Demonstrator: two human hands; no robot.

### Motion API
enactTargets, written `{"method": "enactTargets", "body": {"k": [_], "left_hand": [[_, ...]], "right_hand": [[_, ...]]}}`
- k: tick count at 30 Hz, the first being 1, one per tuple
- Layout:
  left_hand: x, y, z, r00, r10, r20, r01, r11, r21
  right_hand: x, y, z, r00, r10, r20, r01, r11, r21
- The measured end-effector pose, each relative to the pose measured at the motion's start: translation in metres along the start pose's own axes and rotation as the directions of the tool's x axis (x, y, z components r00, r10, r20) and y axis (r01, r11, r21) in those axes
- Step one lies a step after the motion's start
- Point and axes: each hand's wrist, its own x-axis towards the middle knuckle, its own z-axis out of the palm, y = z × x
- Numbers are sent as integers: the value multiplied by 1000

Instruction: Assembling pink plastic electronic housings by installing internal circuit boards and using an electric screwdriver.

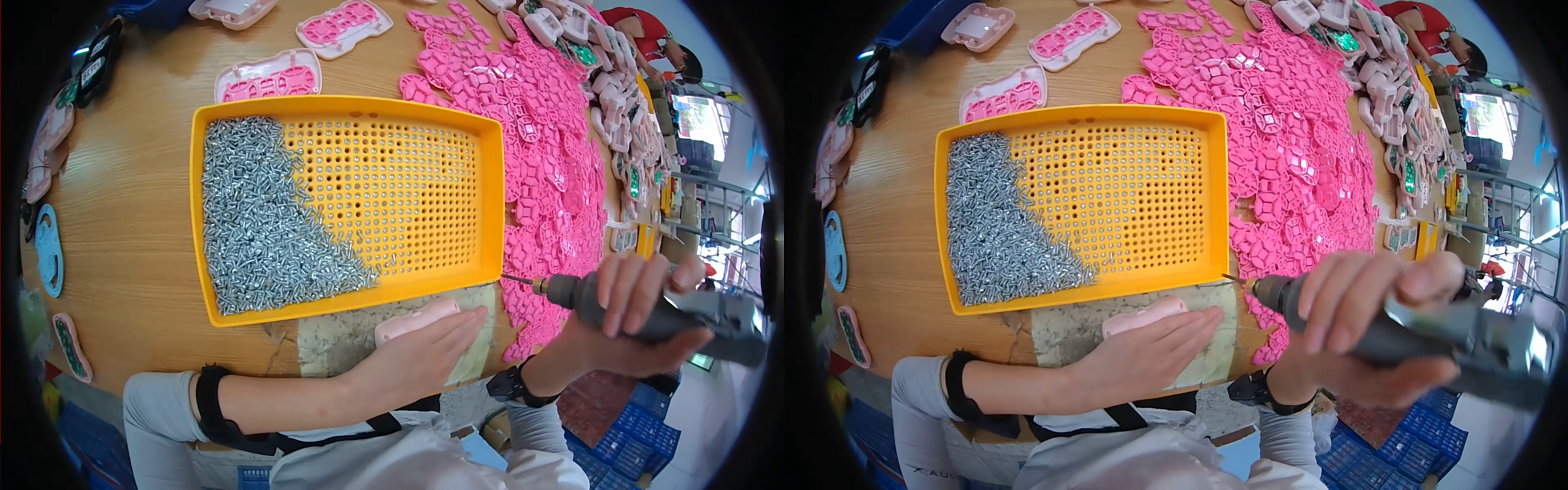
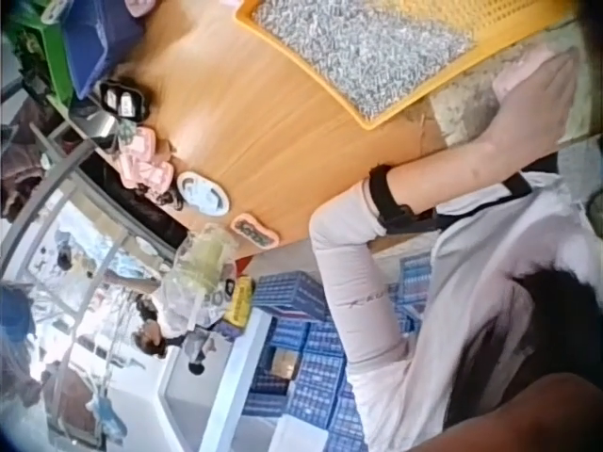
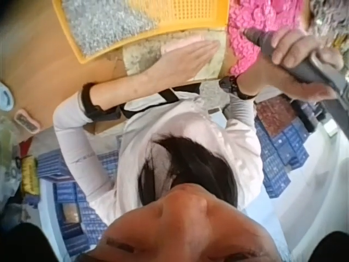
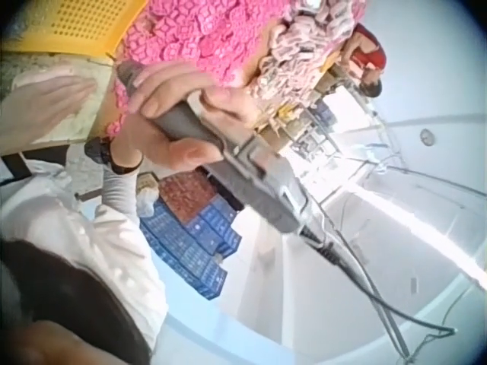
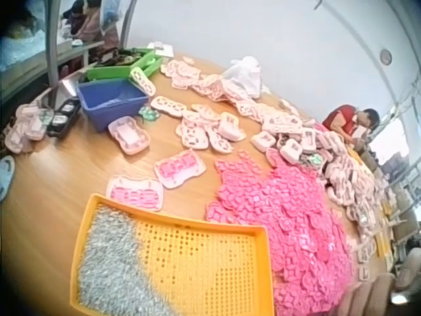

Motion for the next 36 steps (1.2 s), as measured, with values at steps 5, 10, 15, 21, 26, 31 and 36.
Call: {"method": "enactTargets", "body": {"k": [5, 10, 15, 21, 26, 31, 36], "left_hand": [[-1, 2, 4, 1000, -12, 0, 12, 1000, -2], [-3, 6, 8, 999, -44, 7, 45, 991, -130], [-7, 3, 4, 998, -59, 35, 62, 994, -90], [-2, 4, 4, 998, -63, 28, 65, 996, -69], [-2, 5, 4, 997, -75, 31, 77, 993, -93], [-1, 15, 31, 993, -79, -88, 55, 968, -244], [-5, 6, 5, 997, -71, 38, 75, 991, -107]], "right_hand": [[19, 6, 31, 986, -98, 133, 103, 994, -27], [17, 32, 55, 989, -77, 125, 78, 997, 2], [16, 46, 60, 977, -89, 192, 98, 995, -37], [16, 47, 61, 980, -100, 175, 104, 994, -16], [15, 46, 60, 982, -116, 148, 117, 993, 1], [14, 42, 61, 984, -133, 121, 131, 991, 21], [15, 33, 58, 983, -155, 98, 154, 988, 19]]}}
